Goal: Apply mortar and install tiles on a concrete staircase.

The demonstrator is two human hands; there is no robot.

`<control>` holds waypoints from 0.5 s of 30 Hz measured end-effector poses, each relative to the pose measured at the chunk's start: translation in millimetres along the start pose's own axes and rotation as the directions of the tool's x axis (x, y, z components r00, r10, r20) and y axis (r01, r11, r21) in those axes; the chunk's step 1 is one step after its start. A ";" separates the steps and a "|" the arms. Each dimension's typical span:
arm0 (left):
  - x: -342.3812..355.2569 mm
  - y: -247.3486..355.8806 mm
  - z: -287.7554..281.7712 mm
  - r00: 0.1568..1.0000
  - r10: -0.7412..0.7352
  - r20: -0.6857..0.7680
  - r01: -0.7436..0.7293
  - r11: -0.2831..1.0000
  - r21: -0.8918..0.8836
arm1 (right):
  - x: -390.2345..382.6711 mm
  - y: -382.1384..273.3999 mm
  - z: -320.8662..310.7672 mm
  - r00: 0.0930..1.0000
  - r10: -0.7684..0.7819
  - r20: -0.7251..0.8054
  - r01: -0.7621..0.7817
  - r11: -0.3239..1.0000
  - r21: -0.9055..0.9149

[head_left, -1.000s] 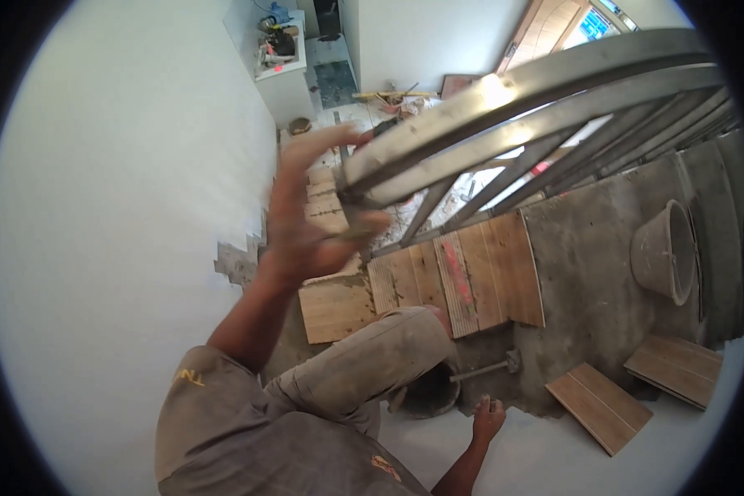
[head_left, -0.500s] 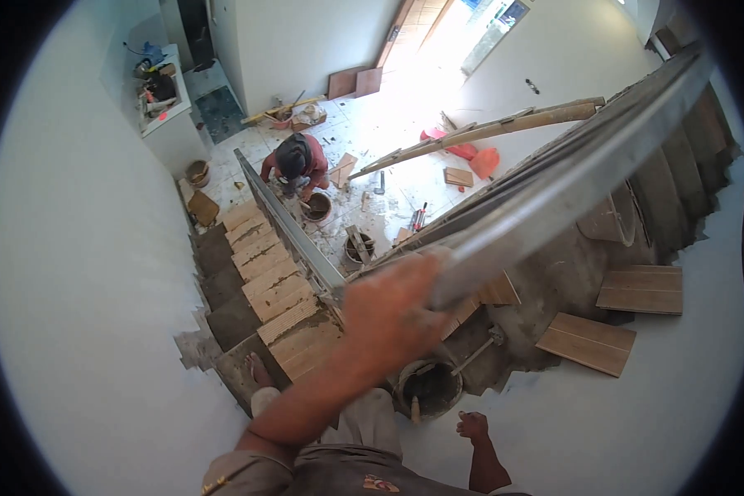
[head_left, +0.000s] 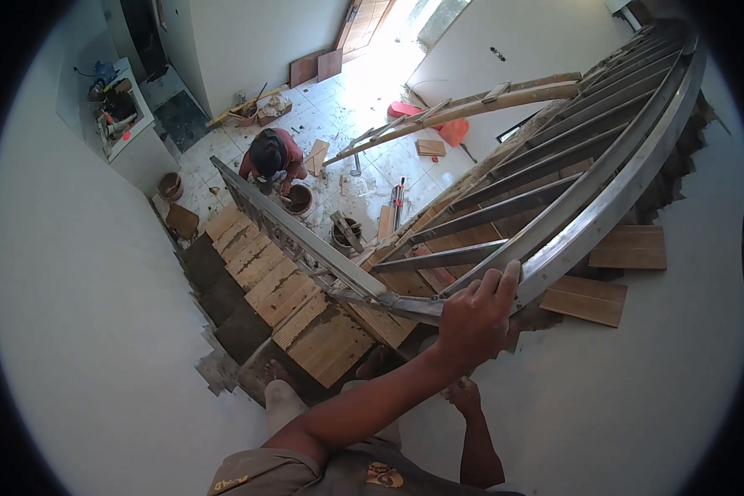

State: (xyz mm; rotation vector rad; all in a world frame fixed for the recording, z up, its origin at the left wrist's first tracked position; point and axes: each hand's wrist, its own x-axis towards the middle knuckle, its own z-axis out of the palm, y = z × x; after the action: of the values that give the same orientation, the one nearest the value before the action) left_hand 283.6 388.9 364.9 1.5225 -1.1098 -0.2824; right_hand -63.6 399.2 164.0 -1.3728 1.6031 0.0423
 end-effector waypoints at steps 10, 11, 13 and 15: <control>2.7 8.0 8.2 0.992 0.057 -0.109 -0.056 0.998 0.006 | -7.2 107.6 4.6 0.968 0.234 0.093 -0.250 0.929 0.272; 1.6 8.6 9.7 0.993 0.028 -0.114 -0.026 0.999 0.020 | -7.0 114.2 9.6 0.968 0.232 0.093 -0.249 0.923 0.293; 0.2 5.4 10.0 0.992 0.022 -0.126 -0.020 1.000 0.019 | -1.3 118.1 17.2 0.978 0.180 0.106 -0.206 0.923 0.326; 1.9 4.3 10.5 0.988 0.010 -0.156 -0.007 1.000 0.019 | -2.0 117.9 26.5 0.978 0.198 0.069 -0.209 0.935 0.286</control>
State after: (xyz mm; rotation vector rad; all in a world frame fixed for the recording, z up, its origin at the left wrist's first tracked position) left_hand 275.1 381.3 366.2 1.5285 -0.9969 -0.1452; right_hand -137.3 458.4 88.7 -0.9709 1.6400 -0.0426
